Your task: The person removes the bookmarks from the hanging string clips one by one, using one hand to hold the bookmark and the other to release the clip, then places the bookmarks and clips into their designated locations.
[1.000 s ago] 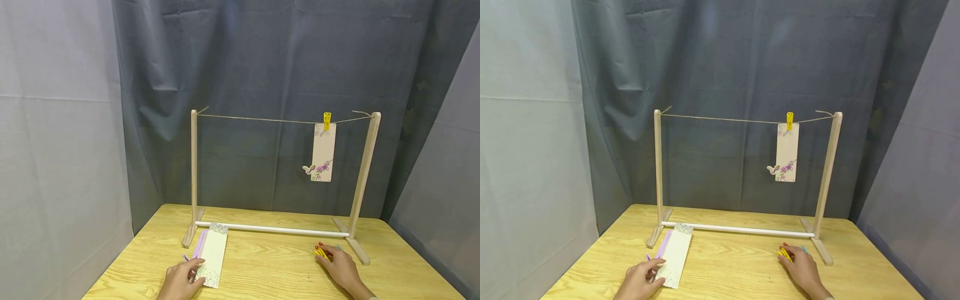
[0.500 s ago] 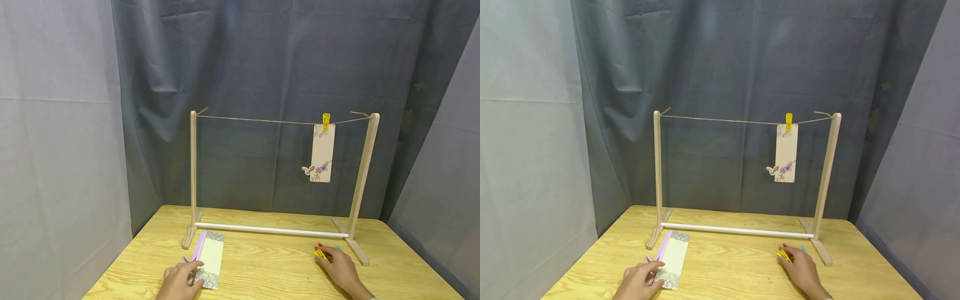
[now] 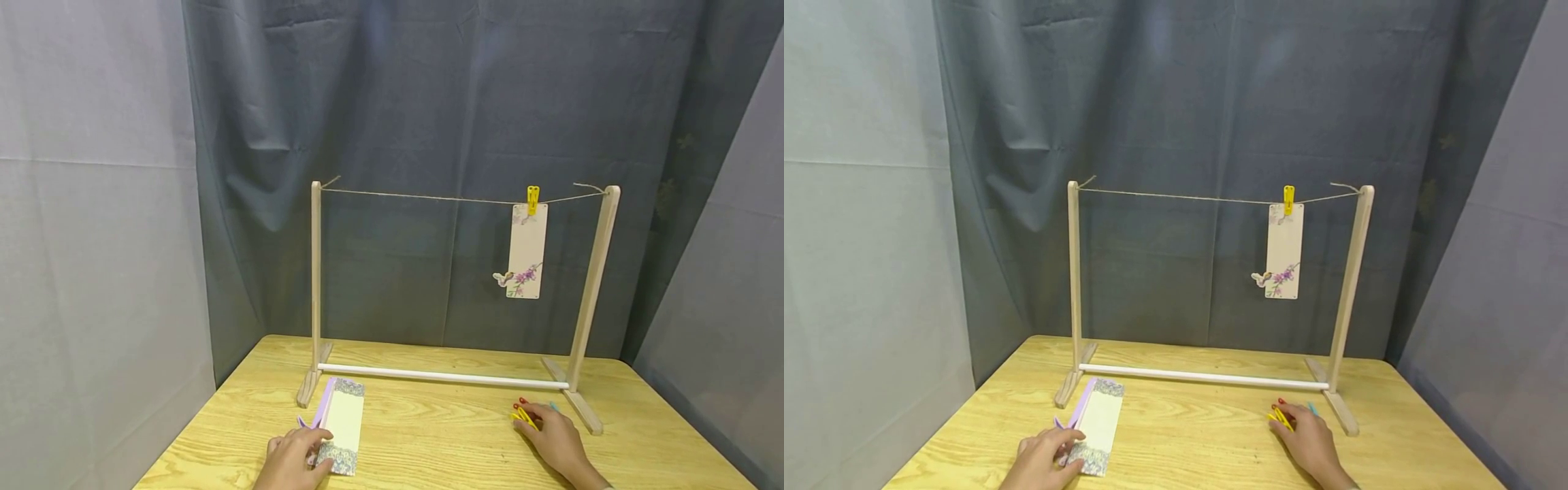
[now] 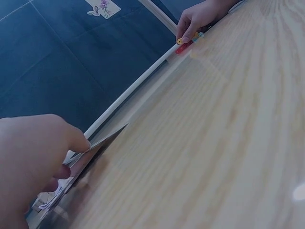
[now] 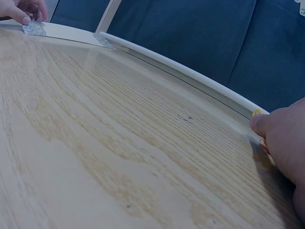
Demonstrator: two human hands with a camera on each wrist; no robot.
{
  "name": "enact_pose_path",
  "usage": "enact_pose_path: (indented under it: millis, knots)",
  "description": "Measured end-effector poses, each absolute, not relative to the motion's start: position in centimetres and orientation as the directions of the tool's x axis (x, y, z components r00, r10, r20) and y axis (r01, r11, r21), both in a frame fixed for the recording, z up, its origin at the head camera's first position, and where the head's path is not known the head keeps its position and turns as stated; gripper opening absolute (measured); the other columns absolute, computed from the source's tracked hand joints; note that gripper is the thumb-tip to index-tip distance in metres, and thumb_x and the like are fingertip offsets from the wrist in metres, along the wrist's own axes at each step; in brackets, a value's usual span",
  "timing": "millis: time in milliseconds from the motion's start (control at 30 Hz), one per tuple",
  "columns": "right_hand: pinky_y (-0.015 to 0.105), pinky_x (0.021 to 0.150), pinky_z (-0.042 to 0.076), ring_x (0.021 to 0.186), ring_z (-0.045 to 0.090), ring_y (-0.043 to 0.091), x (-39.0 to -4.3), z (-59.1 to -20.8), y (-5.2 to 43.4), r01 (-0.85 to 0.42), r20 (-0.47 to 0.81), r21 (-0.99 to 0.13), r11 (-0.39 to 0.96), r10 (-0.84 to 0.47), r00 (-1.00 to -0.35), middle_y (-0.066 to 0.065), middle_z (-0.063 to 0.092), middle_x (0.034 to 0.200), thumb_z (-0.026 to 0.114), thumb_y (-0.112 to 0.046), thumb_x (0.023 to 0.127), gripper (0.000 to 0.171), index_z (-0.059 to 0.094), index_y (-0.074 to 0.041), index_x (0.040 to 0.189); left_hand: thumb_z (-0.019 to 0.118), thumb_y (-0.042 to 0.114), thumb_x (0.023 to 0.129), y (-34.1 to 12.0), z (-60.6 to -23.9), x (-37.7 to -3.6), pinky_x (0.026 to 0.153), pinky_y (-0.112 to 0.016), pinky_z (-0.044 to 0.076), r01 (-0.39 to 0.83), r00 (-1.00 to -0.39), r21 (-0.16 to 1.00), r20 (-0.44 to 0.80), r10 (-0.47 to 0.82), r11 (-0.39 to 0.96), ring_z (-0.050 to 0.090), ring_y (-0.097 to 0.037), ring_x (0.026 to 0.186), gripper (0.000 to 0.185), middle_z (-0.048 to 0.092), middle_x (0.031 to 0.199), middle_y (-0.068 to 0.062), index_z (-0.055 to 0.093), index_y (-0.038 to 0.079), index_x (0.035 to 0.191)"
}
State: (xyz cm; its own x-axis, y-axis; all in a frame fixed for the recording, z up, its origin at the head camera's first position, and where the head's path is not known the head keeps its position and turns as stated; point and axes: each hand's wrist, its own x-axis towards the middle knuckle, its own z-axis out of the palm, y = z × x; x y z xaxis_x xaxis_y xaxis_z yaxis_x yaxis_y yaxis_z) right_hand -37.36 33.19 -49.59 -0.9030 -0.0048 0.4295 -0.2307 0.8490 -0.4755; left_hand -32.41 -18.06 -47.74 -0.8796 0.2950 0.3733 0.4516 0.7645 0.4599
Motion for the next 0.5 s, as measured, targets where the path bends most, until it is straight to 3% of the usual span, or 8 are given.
enact_pose_path:
  millis: [500]
  knots:
    - [0.065,0.094,0.049,0.113,0.063,0.048,-37.27,-49.52,33.12,-0.225,0.426,-0.480,0.848,0.002,-0.905,0.019,0.071,0.115,0.081,-0.026,0.091,0.043,0.072,0.001,0.123,0.082,0.034,0.086,-18.39,-48.00,-32.46,0.081,-0.062,0.036,0.473,-0.871,0.462,0.375,0.318,0.750,0.052,-0.005,0.087,0.034,0.055,0.091,0.021,0.073,0.021,0.116]
